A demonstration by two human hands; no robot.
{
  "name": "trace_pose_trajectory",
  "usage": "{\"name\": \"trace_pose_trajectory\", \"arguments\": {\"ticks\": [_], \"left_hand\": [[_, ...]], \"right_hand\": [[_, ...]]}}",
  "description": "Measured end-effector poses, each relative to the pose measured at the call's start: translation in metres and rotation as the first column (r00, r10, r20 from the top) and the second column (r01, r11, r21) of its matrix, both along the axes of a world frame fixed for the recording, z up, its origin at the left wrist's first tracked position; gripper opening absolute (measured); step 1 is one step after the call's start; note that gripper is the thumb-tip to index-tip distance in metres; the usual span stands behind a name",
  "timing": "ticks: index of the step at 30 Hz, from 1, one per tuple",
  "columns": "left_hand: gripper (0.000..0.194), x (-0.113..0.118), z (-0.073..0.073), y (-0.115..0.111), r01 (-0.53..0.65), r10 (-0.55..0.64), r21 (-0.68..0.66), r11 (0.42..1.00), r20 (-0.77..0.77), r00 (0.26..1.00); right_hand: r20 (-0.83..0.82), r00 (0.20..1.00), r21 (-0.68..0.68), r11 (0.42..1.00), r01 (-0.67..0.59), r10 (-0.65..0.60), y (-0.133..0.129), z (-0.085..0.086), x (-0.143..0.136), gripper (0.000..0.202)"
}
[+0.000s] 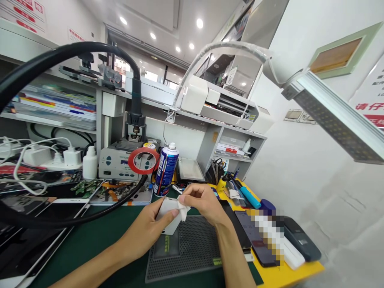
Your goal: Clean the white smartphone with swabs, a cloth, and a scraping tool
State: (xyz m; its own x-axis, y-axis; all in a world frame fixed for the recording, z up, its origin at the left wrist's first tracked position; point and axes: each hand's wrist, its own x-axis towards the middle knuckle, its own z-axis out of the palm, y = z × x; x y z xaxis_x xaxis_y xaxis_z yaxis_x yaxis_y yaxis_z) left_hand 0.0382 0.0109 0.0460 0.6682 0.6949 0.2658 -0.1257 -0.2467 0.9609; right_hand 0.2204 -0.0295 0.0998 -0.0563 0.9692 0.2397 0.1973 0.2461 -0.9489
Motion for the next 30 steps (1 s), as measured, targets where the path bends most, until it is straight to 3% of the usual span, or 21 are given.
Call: {"name": "trace_pose_trajectory", "arguments": {"ticks": [10,16,24,30], "left_hand": [[0.021,0.000,0.001,-0.004,0.000,-0.001,0.017,1.000,0.063,0.998],[0.030,0.002,-0.002,-0.004,0.004,-0.007,0.034,0.999,0.095,0.995],[0.029,-0.001,0.002,-0.006,-0.013,0.013,-0.005,1.000,0.002,1.000],[0.029,-0.001,0.003,-0.005,-0.019,0.019,0.006,1.000,-0.017,1.000]], "right_hand": [[0.061,0.997,0.112,0.993,0.046,-0.054,0.002,-0.002,-0.031,0.014],[0.141,0.981,0.172,0.979,0.109,-0.134,0.001,-0.003,-0.042,0.018],[0.082,0.996,0.108,0.994,0.026,-0.035,-0.005,0.006,-0.020,0.017],[0.054,0.999,0.071,0.997,-0.014,0.010,-0.004,0.003,0.002,0.014]]}}
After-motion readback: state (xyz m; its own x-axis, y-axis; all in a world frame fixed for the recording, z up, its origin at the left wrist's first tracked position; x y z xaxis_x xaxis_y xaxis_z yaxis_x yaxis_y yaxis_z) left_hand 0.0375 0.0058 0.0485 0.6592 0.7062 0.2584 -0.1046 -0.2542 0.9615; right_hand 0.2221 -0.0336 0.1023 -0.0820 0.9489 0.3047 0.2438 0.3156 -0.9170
